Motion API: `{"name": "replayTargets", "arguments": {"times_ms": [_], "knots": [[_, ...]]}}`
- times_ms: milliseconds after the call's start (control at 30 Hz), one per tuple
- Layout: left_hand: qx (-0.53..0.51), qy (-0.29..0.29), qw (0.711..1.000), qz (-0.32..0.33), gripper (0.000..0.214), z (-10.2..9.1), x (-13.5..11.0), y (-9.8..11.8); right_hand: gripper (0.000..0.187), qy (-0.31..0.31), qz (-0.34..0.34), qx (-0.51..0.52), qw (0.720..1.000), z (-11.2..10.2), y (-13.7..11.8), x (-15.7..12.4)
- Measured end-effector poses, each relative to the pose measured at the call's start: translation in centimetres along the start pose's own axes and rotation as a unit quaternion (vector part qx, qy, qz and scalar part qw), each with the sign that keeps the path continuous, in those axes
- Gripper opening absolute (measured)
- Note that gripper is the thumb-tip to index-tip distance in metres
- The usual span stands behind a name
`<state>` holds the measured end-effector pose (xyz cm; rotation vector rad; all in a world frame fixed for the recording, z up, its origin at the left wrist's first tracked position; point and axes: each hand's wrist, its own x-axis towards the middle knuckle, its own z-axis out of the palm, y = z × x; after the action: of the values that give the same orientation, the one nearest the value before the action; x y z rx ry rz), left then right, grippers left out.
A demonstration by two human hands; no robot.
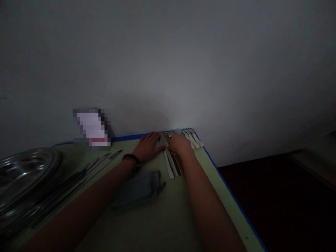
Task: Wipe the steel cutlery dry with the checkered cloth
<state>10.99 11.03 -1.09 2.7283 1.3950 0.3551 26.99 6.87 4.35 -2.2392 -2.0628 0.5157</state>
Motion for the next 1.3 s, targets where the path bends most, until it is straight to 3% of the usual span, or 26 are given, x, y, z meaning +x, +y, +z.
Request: {"name": "replayTargets", "arguments": {"times_ms": [300, 500, 767, 1000, 1300], "knots": [[0.002, 0.004, 1.0, 0.008, 0.062, 0.1, 0.1, 0.0, 0.037, 0.013, 0.07, -0.001, 0.997, 0.7, 0.1, 0.7], [-0.002, 0.01, 1.0, 0.018, 0.071, -0.1, -0.1, 0.0, 0.034, 0.011, 0.074, -0.002, 0.997, 0.5, 0.0, 0.7], [-0.016, 0.011, 0.998, 0.053, 0.08, 0.1, -0.3, -0.6, 0.037, 0.056, 0.063, -0.019, 0.996, 0.7, 0.4, 1.2], [-0.022, 0.033, 0.996, 0.078, 0.056, -0.4, -0.6, -0.3, 0.043, 0.118, 0.076, 0.022, 0.99, 0.3, -0.1, 0.9], [-0.026, 0.053, 0.994, 0.096, 0.037, -0.4, -0.7, -0.1, 0.043, 0.111, 0.089, -0.002, 0.99, 1.1, -0.1, 1.3]]}}
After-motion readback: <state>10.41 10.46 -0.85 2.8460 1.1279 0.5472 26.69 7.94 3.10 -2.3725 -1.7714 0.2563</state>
